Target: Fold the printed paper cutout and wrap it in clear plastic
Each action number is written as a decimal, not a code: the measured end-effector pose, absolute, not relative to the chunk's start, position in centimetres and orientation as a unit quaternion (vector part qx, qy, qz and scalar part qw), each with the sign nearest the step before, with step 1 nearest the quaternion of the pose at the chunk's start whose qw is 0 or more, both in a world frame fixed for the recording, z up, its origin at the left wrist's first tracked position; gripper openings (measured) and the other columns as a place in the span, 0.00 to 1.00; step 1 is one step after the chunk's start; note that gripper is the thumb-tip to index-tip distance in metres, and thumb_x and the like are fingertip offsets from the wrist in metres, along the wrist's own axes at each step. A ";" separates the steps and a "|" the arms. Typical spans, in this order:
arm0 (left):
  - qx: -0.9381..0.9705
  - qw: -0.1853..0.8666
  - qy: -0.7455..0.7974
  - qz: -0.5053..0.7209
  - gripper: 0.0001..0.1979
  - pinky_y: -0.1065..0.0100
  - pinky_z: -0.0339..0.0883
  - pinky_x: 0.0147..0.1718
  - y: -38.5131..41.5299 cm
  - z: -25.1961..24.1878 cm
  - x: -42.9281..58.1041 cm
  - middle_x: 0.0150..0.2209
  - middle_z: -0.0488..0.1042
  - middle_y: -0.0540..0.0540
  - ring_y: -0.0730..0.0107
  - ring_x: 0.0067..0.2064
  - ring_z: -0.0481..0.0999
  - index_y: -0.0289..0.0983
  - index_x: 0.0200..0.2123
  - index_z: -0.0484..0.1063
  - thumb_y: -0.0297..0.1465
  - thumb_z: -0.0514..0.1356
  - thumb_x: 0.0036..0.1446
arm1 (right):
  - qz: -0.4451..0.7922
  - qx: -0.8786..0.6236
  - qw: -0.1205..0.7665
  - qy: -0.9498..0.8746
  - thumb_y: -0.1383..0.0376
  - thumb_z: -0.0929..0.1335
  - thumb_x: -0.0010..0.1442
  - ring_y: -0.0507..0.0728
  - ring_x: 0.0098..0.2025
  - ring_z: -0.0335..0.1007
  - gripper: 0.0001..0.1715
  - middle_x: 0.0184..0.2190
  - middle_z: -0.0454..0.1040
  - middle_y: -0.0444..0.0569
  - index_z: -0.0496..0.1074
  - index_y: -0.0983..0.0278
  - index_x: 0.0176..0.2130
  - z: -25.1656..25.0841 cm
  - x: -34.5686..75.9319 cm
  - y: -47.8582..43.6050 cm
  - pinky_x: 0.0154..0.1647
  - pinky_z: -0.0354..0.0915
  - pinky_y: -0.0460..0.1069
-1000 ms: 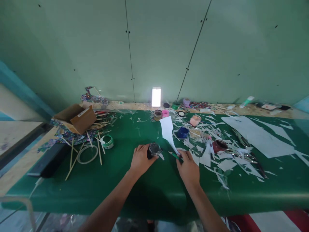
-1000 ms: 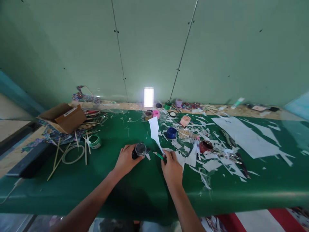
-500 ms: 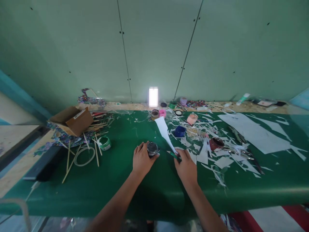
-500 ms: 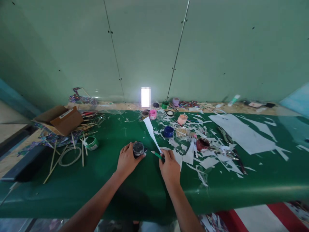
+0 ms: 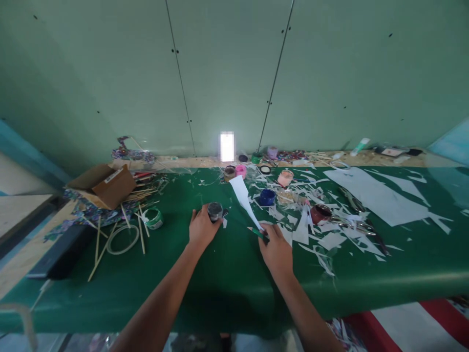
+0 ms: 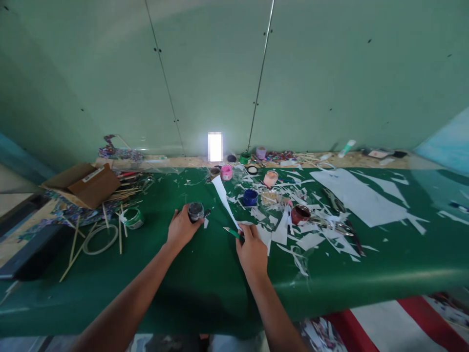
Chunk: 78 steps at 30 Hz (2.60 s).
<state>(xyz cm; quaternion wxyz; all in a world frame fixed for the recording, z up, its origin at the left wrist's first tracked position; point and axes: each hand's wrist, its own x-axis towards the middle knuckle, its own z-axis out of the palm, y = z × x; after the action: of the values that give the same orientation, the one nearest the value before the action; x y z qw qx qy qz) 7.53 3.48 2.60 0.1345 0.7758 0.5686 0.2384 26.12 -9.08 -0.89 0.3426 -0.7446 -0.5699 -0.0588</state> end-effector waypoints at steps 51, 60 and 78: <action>0.905 0.170 0.379 0.096 0.19 0.51 0.67 0.48 -8.1 4.2 3.1 0.51 0.71 0.46 0.54 0.53 0.69 0.50 0.54 0.66 0.29 0.55 0.60 | 0.077 -0.675 0.129 -0.723 0.63 0.57 0.65 0.52 0.33 0.74 0.16 0.42 0.72 0.51 0.68 0.63 0.48 2.7 25.4 -14.9 0.29 0.66 0.45; 0.891 0.075 0.423 0.144 0.14 0.35 0.53 0.55 -8.8 2.3 6.7 0.53 0.69 0.43 0.47 0.57 0.64 0.44 0.49 0.70 0.31 0.56 0.60 | 0.033 -0.761 0.011 -0.648 0.65 0.58 0.65 0.56 0.26 0.73 0.14 0.28 0.76 0.46 0.70 0.59 0.45 4.0 24.0 -11.3 0.18 0.52 0.46; 0.883 0.056 0.437 0.161 0.17 0.34 0.48 0.59 -9.0 1.3 7.0 0.60 0.66 0.50 0.48 0.59 0.64 0.49 0.54 0.69 0.34 0.55 0.61 | 0.038 -0.768 -0.128 -0.626 0.66 0.59 0.66 0.56 0.27 0.76 0.14 0.28 0.77 0.47 0.71 0.62 0.46 4.7 27.7 -17.9 0.21 0.55 0.46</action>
<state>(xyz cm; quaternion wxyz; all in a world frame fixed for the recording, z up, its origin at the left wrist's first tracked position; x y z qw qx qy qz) 6.96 -8.97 1.32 0.0559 0.8829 0.4374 0.1614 27.70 -17.94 4.66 -0.1282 -0.7681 -0.6262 0.0382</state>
